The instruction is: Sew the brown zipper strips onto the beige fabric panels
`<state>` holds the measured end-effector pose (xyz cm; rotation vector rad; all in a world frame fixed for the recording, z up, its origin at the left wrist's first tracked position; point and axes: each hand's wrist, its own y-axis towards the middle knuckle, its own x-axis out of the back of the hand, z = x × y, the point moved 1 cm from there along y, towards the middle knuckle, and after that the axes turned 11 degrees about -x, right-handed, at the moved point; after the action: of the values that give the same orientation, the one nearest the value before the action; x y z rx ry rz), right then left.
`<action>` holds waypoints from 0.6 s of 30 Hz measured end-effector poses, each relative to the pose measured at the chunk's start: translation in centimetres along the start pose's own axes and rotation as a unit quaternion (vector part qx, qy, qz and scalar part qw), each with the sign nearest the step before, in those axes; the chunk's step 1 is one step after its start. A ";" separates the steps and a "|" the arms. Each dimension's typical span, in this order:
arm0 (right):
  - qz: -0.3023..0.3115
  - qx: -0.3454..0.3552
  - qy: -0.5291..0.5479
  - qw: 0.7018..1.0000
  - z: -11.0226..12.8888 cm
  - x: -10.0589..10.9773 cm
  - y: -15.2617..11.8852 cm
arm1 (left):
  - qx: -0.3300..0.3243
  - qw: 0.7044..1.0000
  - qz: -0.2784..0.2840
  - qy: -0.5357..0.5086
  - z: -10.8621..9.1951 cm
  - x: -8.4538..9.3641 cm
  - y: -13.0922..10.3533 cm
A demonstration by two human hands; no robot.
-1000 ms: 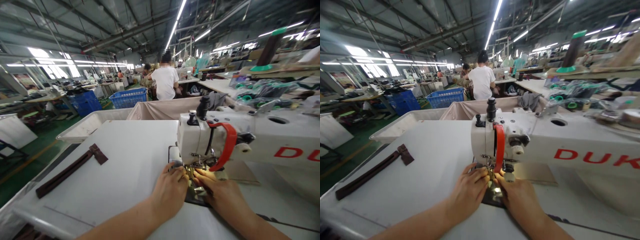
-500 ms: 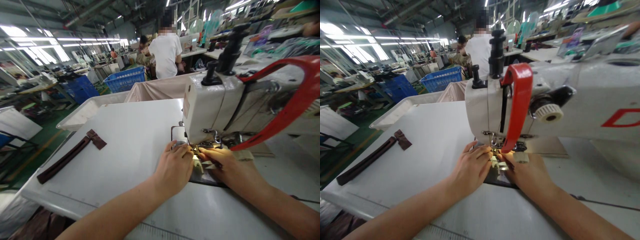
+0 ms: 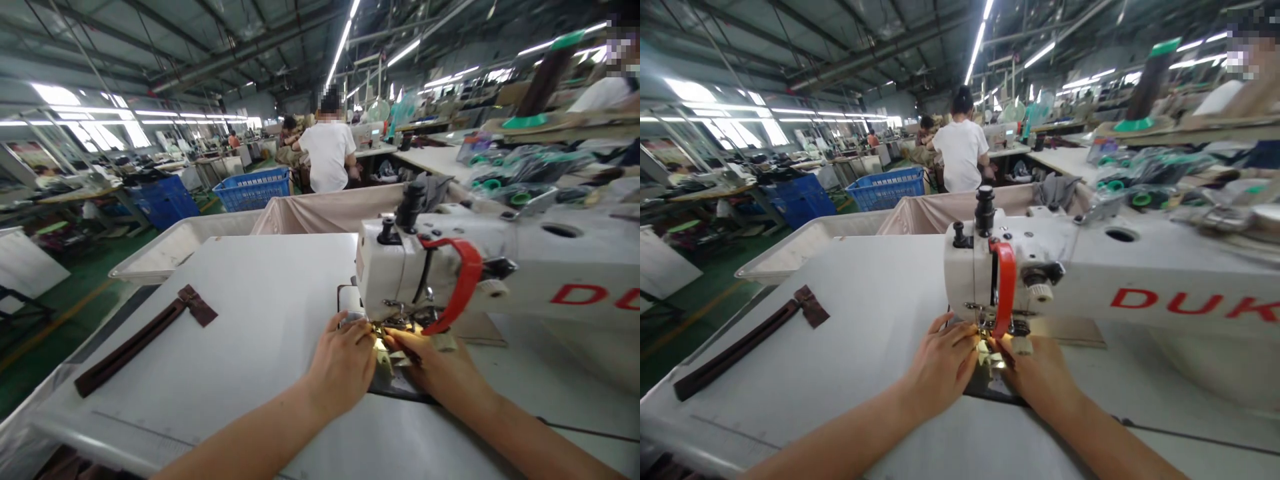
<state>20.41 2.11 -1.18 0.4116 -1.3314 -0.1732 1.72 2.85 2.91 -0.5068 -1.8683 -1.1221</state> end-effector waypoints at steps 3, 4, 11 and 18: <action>-0.017 0.016 -0.006 1.000 0.4 0.4 0.2 | 0.002 1.000 -0.014 0.000 0.1 -0.1 -0.1; -0.021 0.019 -0.009 1.000 0.5 0.4 0.2 | 0.004 1.000 -0.018 -0.001 0.1 -0.2 -0.2; -0.046 0.021 -0.056 0.997 1.2 1.2 0.5 | 0.015 0.999 -0.044 0.026 0.2 -0.7 -0.5; -0.055 0.067 -0.096 0.992 0.8 1.8 -2.8 | 0.013 0.993 -0.117 0.002 -0.2 -0.5 -1.1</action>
<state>20.34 -1.28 -0.51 0.5943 -1.5155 -0.2199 1.33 2.17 1.93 -0.2750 -1.9740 -1.2484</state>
